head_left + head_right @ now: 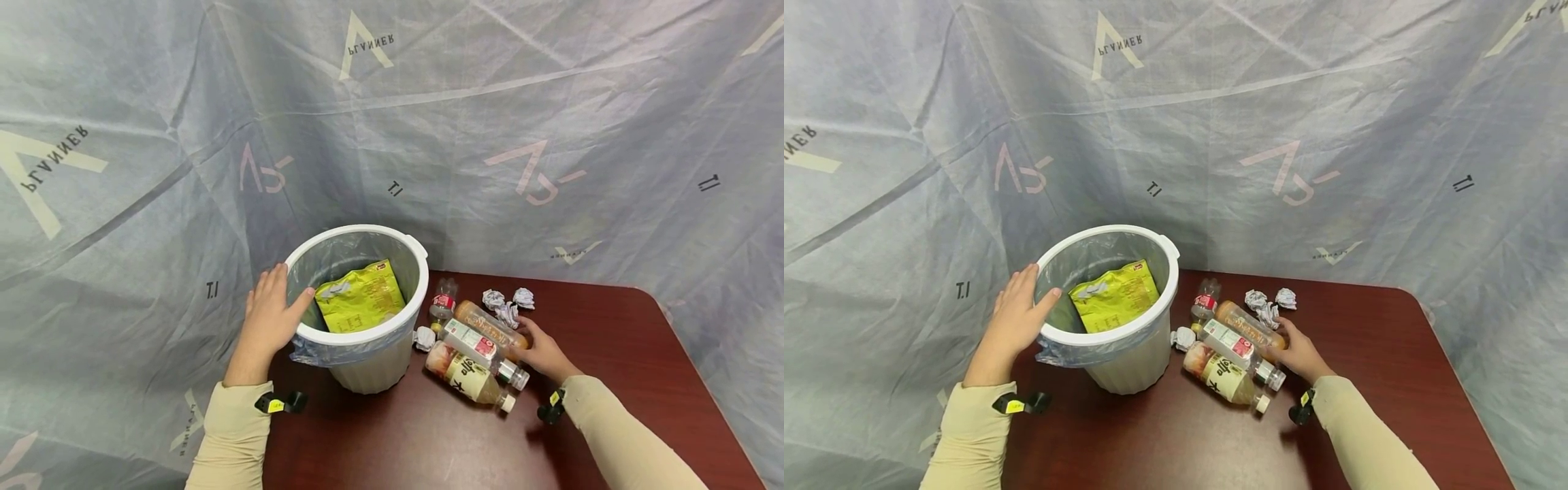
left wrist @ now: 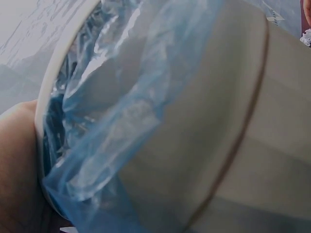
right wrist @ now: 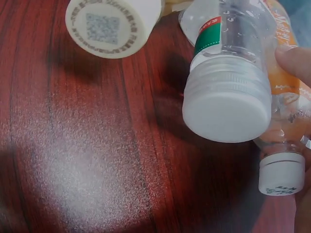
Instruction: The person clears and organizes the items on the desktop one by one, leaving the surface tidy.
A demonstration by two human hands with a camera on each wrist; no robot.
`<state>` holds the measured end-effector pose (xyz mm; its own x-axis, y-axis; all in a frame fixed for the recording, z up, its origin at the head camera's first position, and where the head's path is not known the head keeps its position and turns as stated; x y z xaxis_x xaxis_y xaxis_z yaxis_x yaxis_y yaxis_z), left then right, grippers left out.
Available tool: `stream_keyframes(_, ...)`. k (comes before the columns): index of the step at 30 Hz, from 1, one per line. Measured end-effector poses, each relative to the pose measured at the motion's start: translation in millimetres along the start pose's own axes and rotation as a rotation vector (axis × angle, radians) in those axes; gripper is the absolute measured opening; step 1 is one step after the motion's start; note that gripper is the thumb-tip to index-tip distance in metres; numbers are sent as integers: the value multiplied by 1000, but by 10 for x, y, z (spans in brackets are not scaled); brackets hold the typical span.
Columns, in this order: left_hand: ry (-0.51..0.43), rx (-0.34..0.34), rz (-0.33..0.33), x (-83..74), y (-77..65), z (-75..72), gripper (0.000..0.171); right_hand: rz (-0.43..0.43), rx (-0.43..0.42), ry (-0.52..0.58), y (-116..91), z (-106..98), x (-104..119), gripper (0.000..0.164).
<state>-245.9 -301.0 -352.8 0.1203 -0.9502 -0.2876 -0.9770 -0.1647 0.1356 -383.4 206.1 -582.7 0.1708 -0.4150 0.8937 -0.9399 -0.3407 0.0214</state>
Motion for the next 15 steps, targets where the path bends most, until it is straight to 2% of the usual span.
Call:
stream_keyframes(10,8,-3,-2,13,1,3,85,-48,-13,21,33,-84,79,78)
stream_keyframes(15,12,4,-3,11,1,7,86,-90,-31,-8,93,-182,233,75)
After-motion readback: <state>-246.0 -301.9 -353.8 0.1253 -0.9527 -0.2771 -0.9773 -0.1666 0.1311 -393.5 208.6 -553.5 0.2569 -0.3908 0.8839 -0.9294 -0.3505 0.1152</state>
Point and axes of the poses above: each hand's wrist, its own y-axis towards the middle knuckle, its own z-axis out of the palm, x = y × z, the point moved 8 cm from there along y, towards the middle knuckle, and after that the axes turned 14 degrees about y, right-handed, at the moved point
